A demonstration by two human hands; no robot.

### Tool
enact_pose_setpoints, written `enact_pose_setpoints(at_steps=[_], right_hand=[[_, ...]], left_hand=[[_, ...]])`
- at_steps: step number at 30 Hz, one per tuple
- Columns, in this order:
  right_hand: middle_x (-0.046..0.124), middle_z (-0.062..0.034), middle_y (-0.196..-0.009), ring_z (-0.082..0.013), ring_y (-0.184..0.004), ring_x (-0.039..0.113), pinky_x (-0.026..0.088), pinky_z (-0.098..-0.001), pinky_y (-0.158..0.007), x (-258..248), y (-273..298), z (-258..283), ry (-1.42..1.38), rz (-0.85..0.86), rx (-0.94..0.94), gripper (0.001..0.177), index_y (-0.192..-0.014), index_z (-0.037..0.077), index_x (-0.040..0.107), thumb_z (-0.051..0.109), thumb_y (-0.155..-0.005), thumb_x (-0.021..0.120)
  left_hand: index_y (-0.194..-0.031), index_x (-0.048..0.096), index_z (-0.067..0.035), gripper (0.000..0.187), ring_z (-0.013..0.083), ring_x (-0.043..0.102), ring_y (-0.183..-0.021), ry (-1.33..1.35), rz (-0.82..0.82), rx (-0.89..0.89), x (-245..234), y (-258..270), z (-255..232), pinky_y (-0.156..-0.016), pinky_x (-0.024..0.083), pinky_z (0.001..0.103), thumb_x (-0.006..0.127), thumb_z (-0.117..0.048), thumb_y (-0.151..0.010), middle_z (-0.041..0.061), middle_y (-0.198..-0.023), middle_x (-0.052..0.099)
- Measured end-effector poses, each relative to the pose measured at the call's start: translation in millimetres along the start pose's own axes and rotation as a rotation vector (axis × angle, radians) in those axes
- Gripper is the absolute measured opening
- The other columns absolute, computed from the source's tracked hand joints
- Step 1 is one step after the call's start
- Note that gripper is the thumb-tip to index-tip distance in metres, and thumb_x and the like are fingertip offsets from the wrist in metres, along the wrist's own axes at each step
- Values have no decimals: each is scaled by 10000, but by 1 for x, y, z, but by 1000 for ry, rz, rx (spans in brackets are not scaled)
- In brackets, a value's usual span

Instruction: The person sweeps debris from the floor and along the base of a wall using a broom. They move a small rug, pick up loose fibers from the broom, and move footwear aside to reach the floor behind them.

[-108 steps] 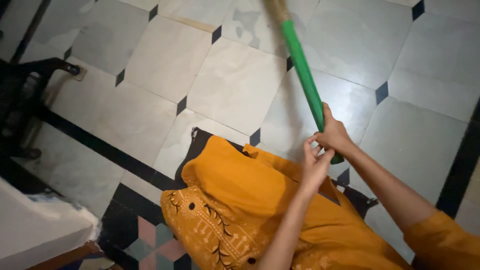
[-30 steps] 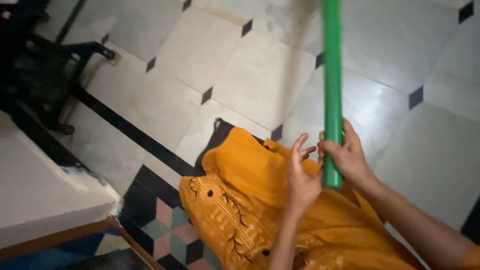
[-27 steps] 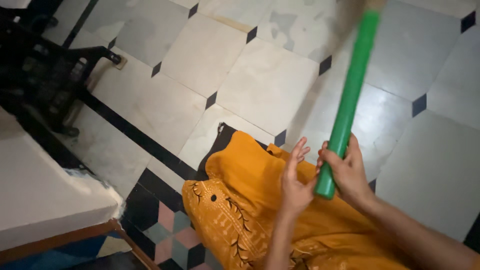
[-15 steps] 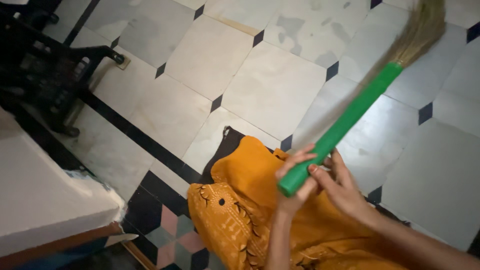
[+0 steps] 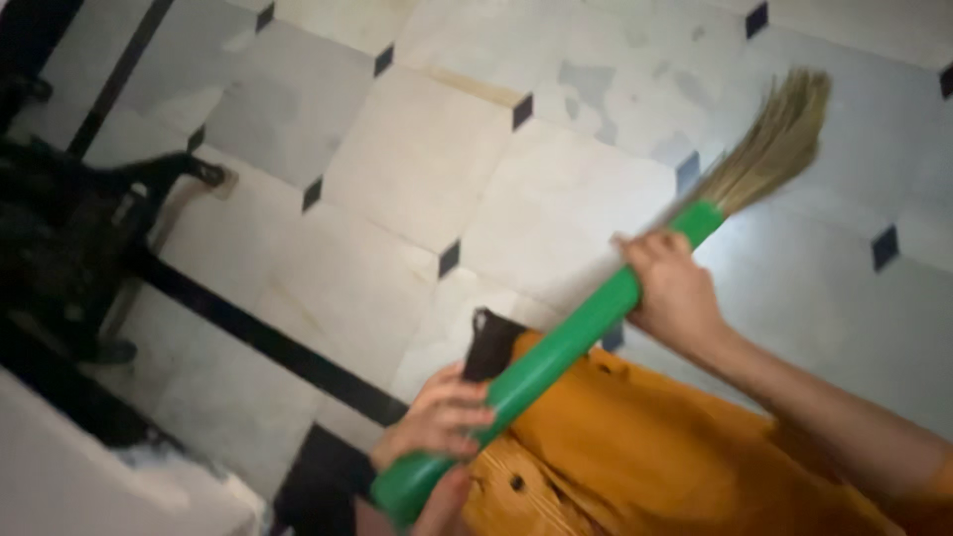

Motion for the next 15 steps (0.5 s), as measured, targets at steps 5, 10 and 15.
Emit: enact_pose_setpoints(at_steps=[5, 10, 15], right_hand=[[654, -61, -1115, -327, -1191, 557, 579, -477, -732, 34, -96, 128, -155, 73, 8, 680, -1233, 171, 669, 217, -600, 912], [672, -81, -1072, -345, -1189, 558, 586, -464, -759, 20, -163, 240, -334, 95, -92, 570, -1080, 145, 689, 152, -549, 895], [693, -36, -967, -278, -1074, 624, 583, -411, -834, -76, -227, 330, -386, 391, -366, 408, -912, 154, 672, 107, -554, 861]], left_hand=[[-882, 707, -135, 88, 334, 744, -1097, -185, 348, 150, -168, -37, 4, -1192, 381, 617, 757, -154, -952, 116, -1035, 819], [-869, 823, -207, 80, 164, 813, -943, -517, 55, -81, -220, -18, -75, -1085, 562, 483, 827, -166, -938, -30, -883, 825], [-883, 811, -159, 35, 218, 812, -980, -582, 188, -93, -237, -90, -158, -1064, 579, 484, 834, -173, -906, 29, -920, 825]])
Point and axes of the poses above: each hand's wrist, its own y-axis away from the middle knuckle, its own x-axis out of the palm, z = x × y, the point moved 1 cm from there along -y, towards the middle knuckle
